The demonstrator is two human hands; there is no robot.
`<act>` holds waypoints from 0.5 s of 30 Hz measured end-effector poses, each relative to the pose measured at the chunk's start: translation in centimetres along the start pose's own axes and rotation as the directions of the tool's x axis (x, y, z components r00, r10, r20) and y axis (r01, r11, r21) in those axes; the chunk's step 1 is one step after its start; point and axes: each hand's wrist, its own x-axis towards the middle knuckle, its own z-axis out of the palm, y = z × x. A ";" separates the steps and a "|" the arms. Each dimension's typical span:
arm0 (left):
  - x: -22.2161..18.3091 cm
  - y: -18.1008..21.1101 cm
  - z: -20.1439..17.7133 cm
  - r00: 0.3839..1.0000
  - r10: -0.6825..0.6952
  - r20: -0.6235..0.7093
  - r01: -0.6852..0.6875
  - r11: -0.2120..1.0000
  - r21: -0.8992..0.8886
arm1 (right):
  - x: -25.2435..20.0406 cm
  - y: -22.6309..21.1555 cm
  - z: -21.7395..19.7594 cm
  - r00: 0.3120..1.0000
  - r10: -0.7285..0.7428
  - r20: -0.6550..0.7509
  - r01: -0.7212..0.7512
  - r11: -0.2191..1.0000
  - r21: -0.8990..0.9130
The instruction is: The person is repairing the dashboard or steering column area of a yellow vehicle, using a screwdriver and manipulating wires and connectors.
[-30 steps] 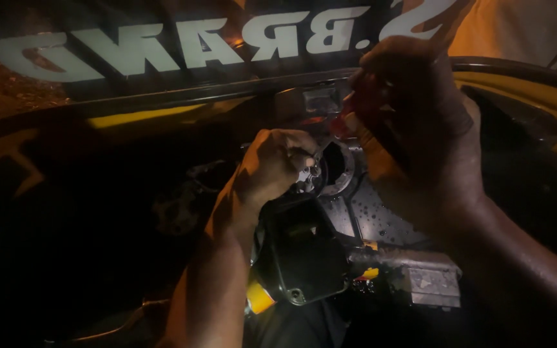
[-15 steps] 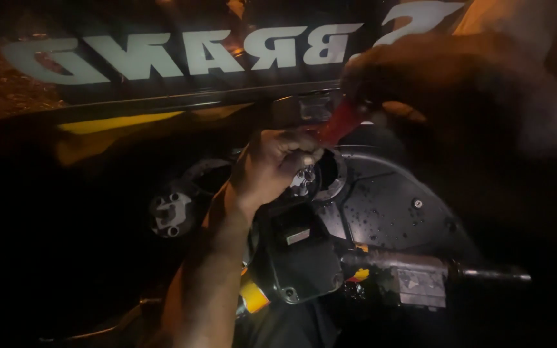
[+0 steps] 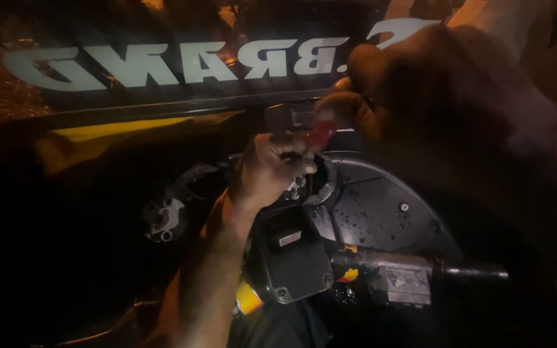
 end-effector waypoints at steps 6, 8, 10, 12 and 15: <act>0.0 -0.2 -0.4 0.998 -0.058 0.026 0.059 0.996 -0.068 | 1.6 2.8 5.5 0.872 -0.298 -0.389 0.377 0.915 0.146; 0.2 -0.1 -0.2 0.999 -0.035 -0.006 0.035 0.999 -0.029 | 1.6 3.1 6.3 0.935 -0.203 -0.291 0.270 0.940 0.209; -0.1 -0.9 0.0 0.999 -0.040 0.023 0.041 0.999 -0.016 | 1.4 3.3 7.1 0.866 -0.242 -0.437 0.081 0.931 -0.355; 0.0 -1.1 -0.3 0.999 -0.011 0.040 0.011 1.000 -0.001 | 1.0 2.5 4.9 0.846 -0.315 -0.430 0.295 0.949 -0.114; -0.1 -1.1 -0.4 1.000 0.005 0.030 -0.006 0.999 0.043 | 0.8 1.5 3.4 0.929 -0.245 -0.276 0.292 0.945 0.147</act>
